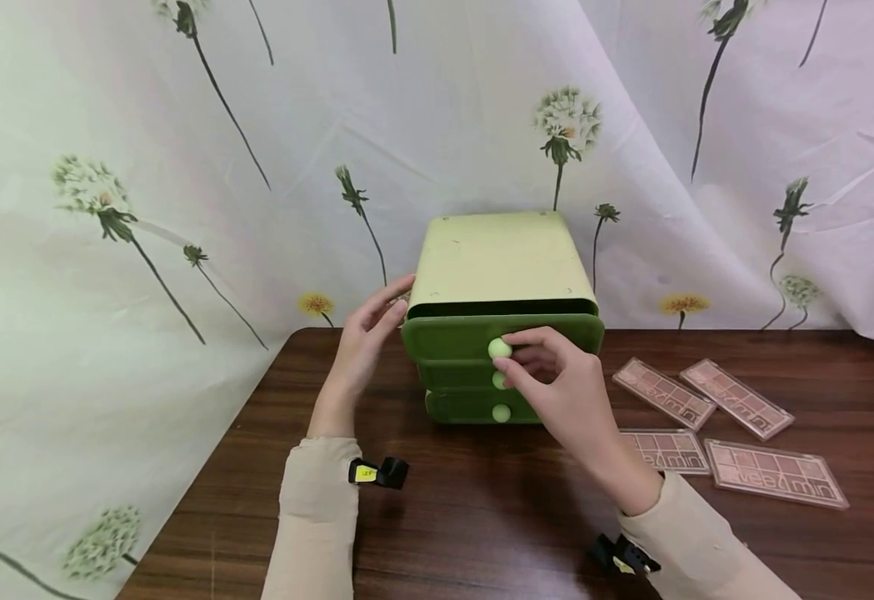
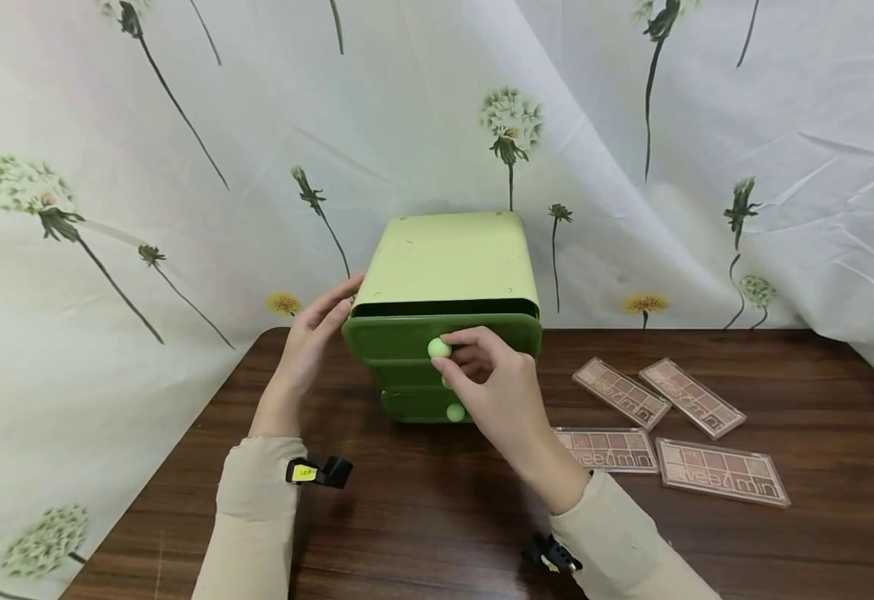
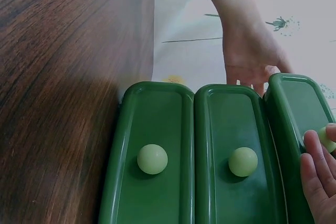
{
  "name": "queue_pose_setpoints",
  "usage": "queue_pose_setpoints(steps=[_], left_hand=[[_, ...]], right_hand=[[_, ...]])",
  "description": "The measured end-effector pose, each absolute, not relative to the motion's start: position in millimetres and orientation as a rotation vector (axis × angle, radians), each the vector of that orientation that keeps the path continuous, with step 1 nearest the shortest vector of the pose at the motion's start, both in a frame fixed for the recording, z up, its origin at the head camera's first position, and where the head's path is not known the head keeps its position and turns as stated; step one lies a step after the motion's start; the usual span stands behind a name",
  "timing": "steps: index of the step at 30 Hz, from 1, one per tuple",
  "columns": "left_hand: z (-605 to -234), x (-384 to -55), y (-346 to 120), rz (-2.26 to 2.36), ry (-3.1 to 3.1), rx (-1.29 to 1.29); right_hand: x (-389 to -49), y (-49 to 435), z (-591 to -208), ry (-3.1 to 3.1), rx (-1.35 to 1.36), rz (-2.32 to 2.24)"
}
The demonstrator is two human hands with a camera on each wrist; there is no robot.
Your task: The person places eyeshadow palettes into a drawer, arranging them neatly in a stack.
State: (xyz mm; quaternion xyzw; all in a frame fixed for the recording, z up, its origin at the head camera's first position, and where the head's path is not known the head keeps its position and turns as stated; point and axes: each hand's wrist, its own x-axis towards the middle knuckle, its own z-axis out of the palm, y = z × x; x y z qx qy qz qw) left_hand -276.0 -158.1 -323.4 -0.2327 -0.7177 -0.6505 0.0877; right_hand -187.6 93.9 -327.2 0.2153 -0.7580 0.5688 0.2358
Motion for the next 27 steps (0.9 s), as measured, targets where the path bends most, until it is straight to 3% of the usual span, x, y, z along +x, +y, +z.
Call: queue_pose_setpoints(steps=[27], left_hand=[[-322.6, -274.8, -160.6, -1.921, -2.135, -0.709]], right_hand=[[-162.7, 98.5, -328.0, -2.035, 0.752, 1.37]])
